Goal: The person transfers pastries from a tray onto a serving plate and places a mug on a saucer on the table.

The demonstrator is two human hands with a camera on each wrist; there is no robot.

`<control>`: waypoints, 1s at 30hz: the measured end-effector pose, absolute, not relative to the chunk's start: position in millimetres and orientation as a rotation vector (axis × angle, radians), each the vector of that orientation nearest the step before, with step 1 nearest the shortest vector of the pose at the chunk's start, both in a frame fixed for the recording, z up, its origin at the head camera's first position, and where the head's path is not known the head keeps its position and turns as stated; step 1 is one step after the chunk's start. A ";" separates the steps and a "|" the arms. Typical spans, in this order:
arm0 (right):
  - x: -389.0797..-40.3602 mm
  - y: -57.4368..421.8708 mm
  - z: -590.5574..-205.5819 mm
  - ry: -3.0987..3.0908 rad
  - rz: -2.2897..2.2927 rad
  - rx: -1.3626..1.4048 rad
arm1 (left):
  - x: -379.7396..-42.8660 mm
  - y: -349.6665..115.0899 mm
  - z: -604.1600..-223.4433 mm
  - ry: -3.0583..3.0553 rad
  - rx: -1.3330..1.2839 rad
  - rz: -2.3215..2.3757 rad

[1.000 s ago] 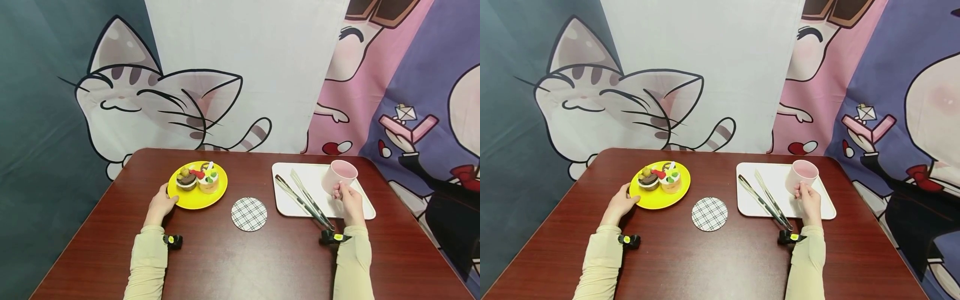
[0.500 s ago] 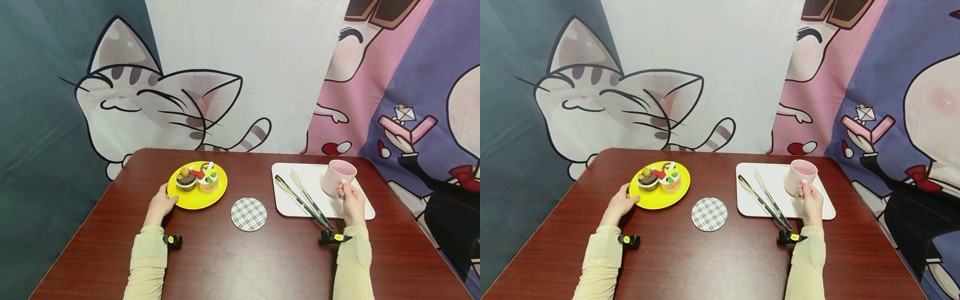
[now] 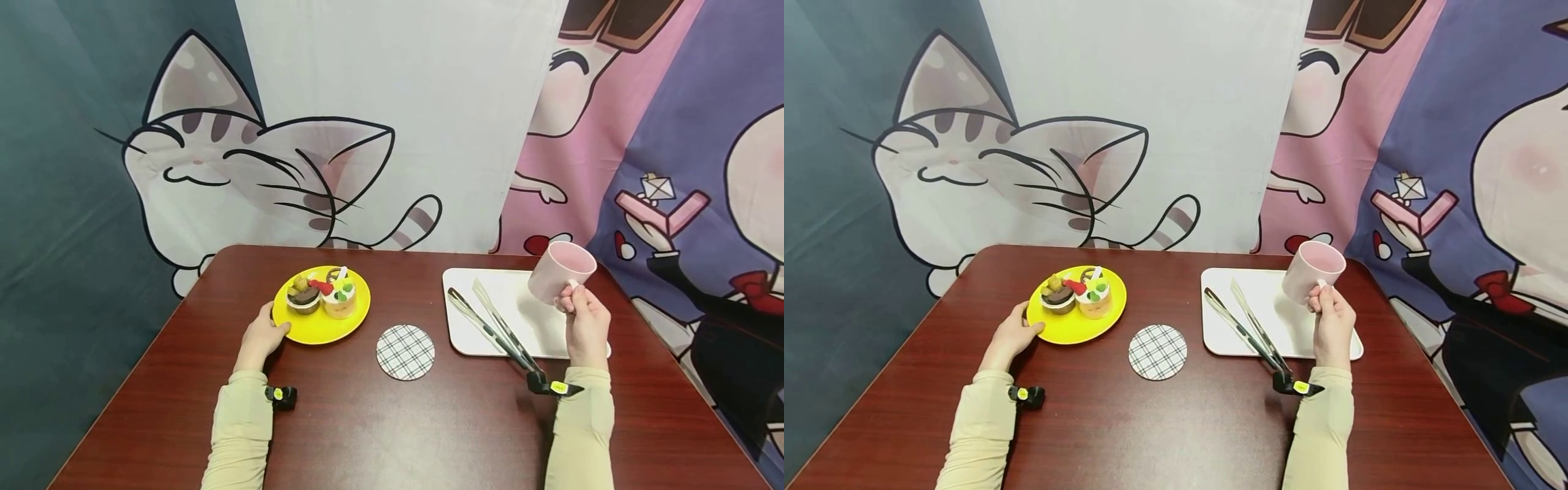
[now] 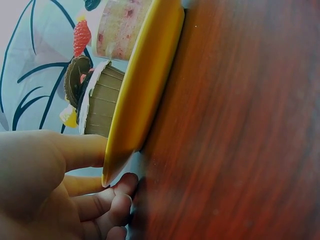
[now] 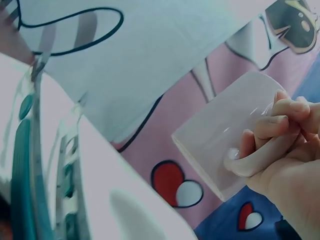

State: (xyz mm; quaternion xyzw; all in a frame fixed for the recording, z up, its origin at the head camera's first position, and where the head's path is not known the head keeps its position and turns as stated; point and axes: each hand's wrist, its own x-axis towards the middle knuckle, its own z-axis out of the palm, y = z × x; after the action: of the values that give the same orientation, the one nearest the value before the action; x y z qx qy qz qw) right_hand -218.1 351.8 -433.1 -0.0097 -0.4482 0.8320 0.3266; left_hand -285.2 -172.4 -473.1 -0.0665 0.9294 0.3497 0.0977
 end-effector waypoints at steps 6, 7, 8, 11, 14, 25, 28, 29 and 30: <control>-211.3 345.1 -414.8 -1.201 2.173 -0.011 | -285.7 -173.5 -473.9 2.759 -0.191 1.032; -210.2 344.1 -412.5 -1.203 2.176 0.004 | -285.9 -173.5 -474.1 2.760 -0.191 1.032; -209.2 343.2 -410.5 -1.210 2.177 0.027 | -286.2 -173.5 -474.3 2.759 -0.192 1.031; -206.3 340.6 -405.7 -1.237 2.178 0.108 | -286.4 -173.3 -473.9 2.755 -0.189 1.032; -203.6 337.8 -401.8 -1.260 2.185 0.211 | -286.1 -173.4 -474.5 2.749 -0.192 1.039; -202.5 326.8 -397.3 -1.371 2.241 0.450 | -286.8 -173.6 -474.8 2.759 -0.202 1.040; -204.0 322.9 -398.1 -1.413 2.230 0.475 | -286.3 -173.5 -475.2 2.746 -0.193 1.039; -204.6 321.5 -398.2 -1.418 2.234 0.479 | -286.1 -173.5 -474.9 2.746 -0.192 1.036; -205.2 320.0 -398.1 -1.422 2.241 0.471 | -286.1 -173.6 -474.8 2.747 -0.188 1.030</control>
State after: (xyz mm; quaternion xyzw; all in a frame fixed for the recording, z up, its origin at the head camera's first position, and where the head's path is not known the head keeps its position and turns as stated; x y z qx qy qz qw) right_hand -205.2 320.0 -398.1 0.1703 -0.5146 0.8107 0.2212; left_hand -286.1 -173.6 -474.8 -0.0636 0.9297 0.3485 0.1008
